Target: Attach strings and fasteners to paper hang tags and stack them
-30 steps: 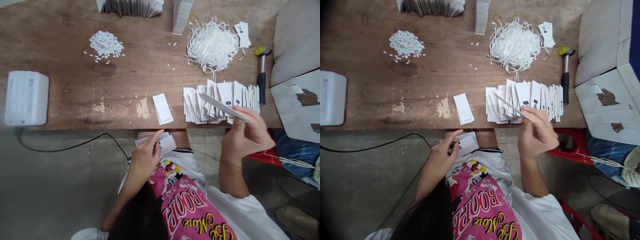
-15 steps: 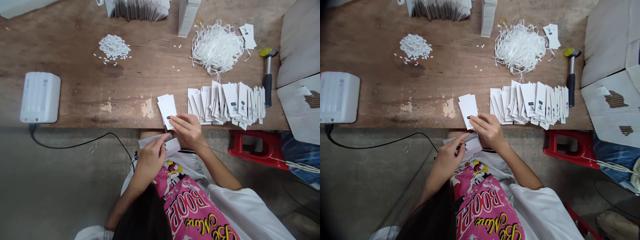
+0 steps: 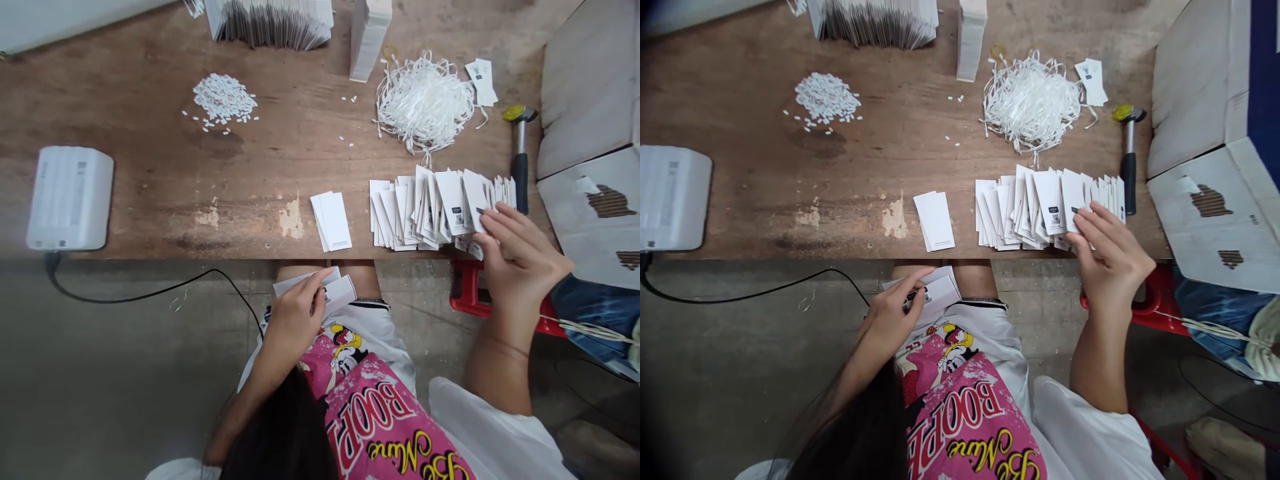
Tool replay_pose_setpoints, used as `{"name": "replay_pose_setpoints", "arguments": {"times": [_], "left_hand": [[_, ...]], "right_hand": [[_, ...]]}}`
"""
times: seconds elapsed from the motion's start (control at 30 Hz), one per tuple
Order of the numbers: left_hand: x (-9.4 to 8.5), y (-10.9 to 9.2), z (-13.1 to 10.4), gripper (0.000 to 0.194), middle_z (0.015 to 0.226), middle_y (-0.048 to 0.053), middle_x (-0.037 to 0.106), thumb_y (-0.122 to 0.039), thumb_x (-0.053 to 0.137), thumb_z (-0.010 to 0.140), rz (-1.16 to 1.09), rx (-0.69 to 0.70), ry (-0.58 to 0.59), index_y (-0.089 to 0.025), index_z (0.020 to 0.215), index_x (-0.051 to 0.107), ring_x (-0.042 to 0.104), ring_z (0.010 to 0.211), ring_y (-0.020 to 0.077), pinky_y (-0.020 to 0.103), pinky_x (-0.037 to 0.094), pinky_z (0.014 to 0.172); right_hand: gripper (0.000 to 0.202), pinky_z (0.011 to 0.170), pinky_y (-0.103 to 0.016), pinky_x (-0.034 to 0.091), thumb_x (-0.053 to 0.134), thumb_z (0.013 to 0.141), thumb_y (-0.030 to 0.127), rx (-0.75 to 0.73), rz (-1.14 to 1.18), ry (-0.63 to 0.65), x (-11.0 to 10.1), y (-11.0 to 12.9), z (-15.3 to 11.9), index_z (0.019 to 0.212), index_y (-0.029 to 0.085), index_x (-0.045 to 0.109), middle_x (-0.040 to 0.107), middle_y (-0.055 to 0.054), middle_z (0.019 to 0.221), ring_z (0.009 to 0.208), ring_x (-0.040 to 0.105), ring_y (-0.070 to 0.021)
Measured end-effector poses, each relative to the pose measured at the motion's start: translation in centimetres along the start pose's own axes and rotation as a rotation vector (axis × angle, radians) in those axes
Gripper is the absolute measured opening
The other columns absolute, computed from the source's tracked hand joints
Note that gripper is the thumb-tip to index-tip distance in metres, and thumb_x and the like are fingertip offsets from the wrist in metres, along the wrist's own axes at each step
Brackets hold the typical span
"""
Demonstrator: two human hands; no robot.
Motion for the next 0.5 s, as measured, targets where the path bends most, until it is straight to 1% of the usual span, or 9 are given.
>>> {"name": "replay_pose_setpoints", "arguments": {"times": [0.07,0.17,0.2,0.23,0.27,0.3,0.37,0.43,0.5], "left_hand": [[0.2,-0.1,0.0,0.037,0.111,0.002,0.072,-0.016,0.044,0.092,-0.017,-0.006,0.024,-0.025,0.126,0.056,0.068,0.098,0.0164,0.027,0.051,0.084],[0.3,-0.4,0.0,0.039,0.107,0.002,0.072,-0.015,0.044,0.093,-0.037,-0.001,0.039,-0.026,0.129,0.054,0.068,0.097,0.0157,0.026,0.051,0.083],[0.3,-0.6,0.0,0.039,0.104,0.001,0.073,-0.014,0.045,0.093,-0.048,0.008,0.037,-0.026,0.129,0.053,0.068,0.095,0.0151,0.026,0.051,0.083],[0.3,-0.7,0.0,0.040,0.101,0.000,0.073,-0.014,0.045,0.093,-0.060,0.017,0.032,-0.027,0.130,0.052,0.068,0.093,0.0144,0.026,0.051,0.082],[0.3,-0.9,-0.1,0.041,0.098,0.000,0.073,-0.013,0.046,0.093,-0.076,0.027,0.026,-0.027,0.131,0.051,0.068,0.091,0.0138,0.025,0.051,0.082],[0.2,-1.0,-0.1,0.042,0.096,-0.001,0.072,-0.013,0.046,0.093,-0.094,0.032,0.019,-0.027,0.132,0.049,0.068,0.089,0.0134,0.025,0.051,0.081],[0.0,-1.1,-0.2,0.044,0.096,-0.001,0.072,-0.014,0.047,0.093,-0.139,0.030,0.009,-0.028,0.135,0.046,0.068,0.090,0.0129,0.025,0.051,0.081],[0.1,-1.1,-0.4,0.048,0.097,-0.001,0.072,-0.016,0.048,0.093,-0.195,0.019,0.028,-0.029,0.139,0.041,0.068,0.092,0.0128,0.024,0.051,0.082],[0.4,-1.1,-0.6,0.054,0.101,0.000,0.071,-0.019,0.051,0.092,-0.237,0.003,0.087,-0.030,0.142,0.035,0.068,0.094,0.0134,0.026,0.051,0.084]], "right_hand": [[0.043,0.101,-0.050,0.049,0.063,0.085,0.014,0.001,0.033,0.074,0.5,1.3,-0.2,0.124,0.029,0.064,0.067,-0.007,0.122,0.119,0.060,-0.0312],[0.039,0.099,-0.051,0.048,0.059,0.087,0.013,0.046,0.147,0.064,1.0,4.6,-0.2,0.123,0.027,0.064,0.067,-0.007,0.119,0.114,0.062,-0.0270],[0.041,0.098,-0.049,0.049,0.060,0.086,0.011,0.080,0.231,0.100,1.8,5.8,-0.2,0.122,0.027,0.064,0.068,-0.006,0.116,0.110,0.063,-0.0245],[0.041,0.095,-0.047,0.051,0.062,0.084,0.010,0.074,0.341,0.192,3.2,7.7,-0.4,0.122,0.027,0.064,0.069,-0.006,0.111,0.107,0.064,-0.0229],[0.042,0.094,-0.046,0.052,0.064,0.083,0.012,0.048,0.441,0.331,5.1,9.8,-0.8,0.123,0.025,0.062,0.068,-0.007,0.113,0.109,0.062,-0.0228],[0.041,0.094,-0.045,0.052,0.065,0.083,0.014,0.020,0.511,0.419,6.5,11.7,-1.2,0.123,0.023,0.061,0.068,-0.008,0.113,0.110,0.061,-0.0226],[0.033,0.089,-0.043,0.052,0.066,0.085,0.016,-0.027,0.586,0.488,8.3,14.4,-2.0,0.118,0.020,0.064,0.069,-0.008,0.107,0.105,0.061,-0.0217],[0.024,0.080,-0.039,0.052,0.064,0.086,0.015,-0.029,0.630,0.476,9.3,15.3,-2.6,0.109,0.019,0.067,0.070,-0.007,0.095,0.092,0.062,-0.0191],[0.019,0.072,-0.035,0.050,0.061,0.087,0.011,0.016,0.681,0.454,9.9,14.9,-3.1,0.102,0.019,0.069,0.068,-0.005,0.086,0.081,0.061,-0.0161]]}}
Point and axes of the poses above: each hand's wrist, its own z-axis towards the middle knuckle, its own x-axis out of the palm, y = z × x, the point moved 10 cm from there along z, towards the middle knuckle
